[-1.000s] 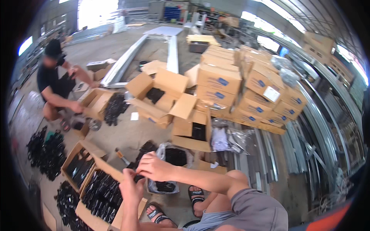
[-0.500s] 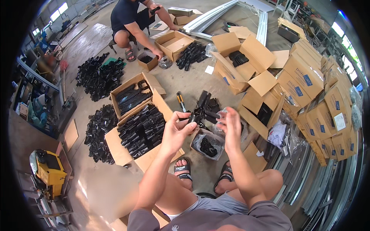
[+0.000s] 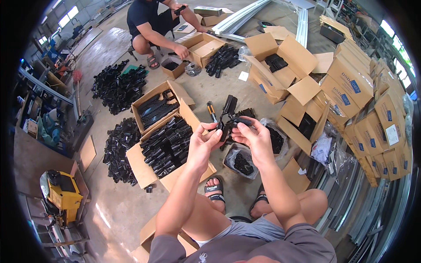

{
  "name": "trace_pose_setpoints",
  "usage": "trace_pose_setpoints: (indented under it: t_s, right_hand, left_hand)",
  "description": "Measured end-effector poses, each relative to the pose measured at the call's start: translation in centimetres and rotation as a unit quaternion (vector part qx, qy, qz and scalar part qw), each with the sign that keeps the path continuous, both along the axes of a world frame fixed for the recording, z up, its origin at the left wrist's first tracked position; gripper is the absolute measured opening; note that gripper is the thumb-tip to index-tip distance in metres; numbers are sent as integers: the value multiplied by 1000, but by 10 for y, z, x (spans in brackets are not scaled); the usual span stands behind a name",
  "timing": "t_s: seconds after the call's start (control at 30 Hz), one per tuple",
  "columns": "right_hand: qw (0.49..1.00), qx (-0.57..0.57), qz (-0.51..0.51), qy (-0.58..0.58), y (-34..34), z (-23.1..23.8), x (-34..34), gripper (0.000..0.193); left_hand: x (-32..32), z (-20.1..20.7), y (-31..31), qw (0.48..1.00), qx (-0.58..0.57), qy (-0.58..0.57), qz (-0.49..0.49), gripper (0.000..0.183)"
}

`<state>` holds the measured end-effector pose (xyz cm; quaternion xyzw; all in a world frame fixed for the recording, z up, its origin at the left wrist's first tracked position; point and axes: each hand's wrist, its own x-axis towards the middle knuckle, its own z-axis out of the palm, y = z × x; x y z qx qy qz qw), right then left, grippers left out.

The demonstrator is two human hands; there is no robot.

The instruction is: The person sits on the floor surrounded by boxes and black plastic components, picking up two parts at a time and joining them together by hand before placing them into a separate container.

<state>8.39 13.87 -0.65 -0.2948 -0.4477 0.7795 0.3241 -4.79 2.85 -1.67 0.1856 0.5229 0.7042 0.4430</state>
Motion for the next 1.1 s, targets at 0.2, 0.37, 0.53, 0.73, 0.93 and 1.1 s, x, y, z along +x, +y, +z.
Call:
trace_pose_setpoints:
  t_s: [0.2, 0.37, 0.53, 0.73, 0.93, 1.1]
  right_hand:
    - [998, -3, 50, 25, 12, -1, 14, 45]
    - [995, 3, 54, 85, 4, -3, 18, 47]
    - [985, -17, 45, 165, -3, -8, 13, 53]
    - [977, -50, 66, 195, 0, -14, 17, 56]
    - [984, -19, 31, 175, -4, -12, 10, 55]
    - [984, -21, 23, 178, -3, -15, 8, 54]
  left_hand:
    - [12, 5, 4, 995, 71, 58, 42, 22]
    - [31, 11, 5, 985, 123, 94, 82, 20]
    - [35, 9, 1, 977, 145, 116, 102, 20]
    - [34, 7, 0, 974, 131, 147, 110, 19]
    - [34, 13, -2, 970, 115, 182, 114, 19]
    - [33, 10, 2, 969, 114, 181, 122, 18]
